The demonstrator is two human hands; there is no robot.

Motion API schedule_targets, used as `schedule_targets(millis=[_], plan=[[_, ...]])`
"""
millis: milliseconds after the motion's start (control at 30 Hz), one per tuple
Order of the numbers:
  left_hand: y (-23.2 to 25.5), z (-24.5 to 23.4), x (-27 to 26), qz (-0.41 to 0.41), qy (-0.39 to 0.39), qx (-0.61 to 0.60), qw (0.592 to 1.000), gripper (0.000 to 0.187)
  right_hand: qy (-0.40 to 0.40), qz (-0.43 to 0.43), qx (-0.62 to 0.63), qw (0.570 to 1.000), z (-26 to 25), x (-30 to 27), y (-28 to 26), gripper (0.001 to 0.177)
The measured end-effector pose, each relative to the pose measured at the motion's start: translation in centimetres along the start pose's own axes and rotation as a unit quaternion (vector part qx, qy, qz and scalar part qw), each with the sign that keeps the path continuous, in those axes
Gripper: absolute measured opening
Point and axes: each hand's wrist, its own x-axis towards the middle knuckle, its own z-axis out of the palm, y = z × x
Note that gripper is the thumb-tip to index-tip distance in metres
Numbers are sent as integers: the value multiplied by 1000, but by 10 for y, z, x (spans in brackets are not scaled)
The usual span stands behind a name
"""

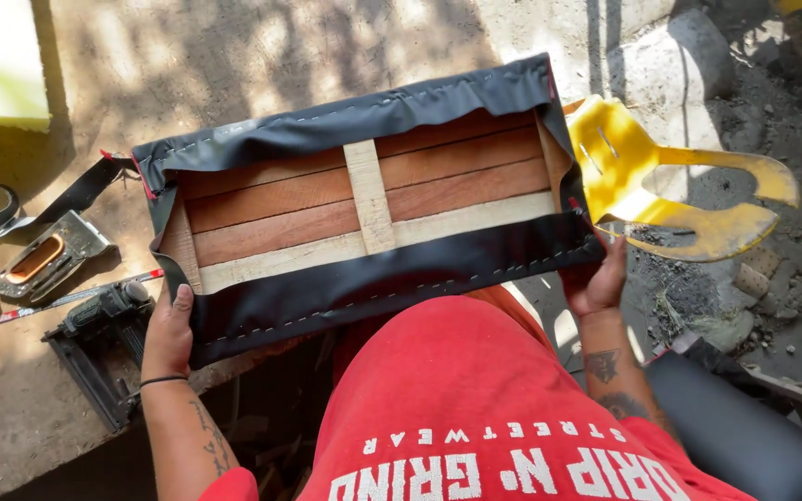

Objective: Attaching a leather cover to a wooden furniture frame using a pneumatic stapler and trimming excess material with scissors

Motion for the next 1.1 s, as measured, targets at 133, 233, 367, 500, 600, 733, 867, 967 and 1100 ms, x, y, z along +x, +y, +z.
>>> schedule_targets(millis=[133,233,367,500,600,733,867,967,1100], plan=[[-3,19,-7,-15,35,-103,994,86,-39,-42,-23,998,39,56,-37,55],[-40,38,-5,-22,91,-231,968,77,-61,-38,-33,997,67,139,-54,45],[-84,78,21,29,167,-308,936,77,-150,-45,-49,986,128,272,-61,46],[-25,174,-19,59,241,-387,888,59,-307,-13,-57,950,169,383,-63,51],[-9,246,-35,48,243,-441,863,43,-373,-8,-99,922,215,366,-53,62],[-15,300,-68,-4,89,-356,930,79,-465,-167,-348,797,230,287,-11,39],[-22,265,-86,-19,-33,-3,999,63,-506,-353,-511,598,226,130,29,30],[-31,211,-85,244,123,58,960,36,-615,-204,-532,545,198,46,58,43],[-7,139,-42,509,124,175,834,32,-576,-221,-589,522,180,6,97,48]])
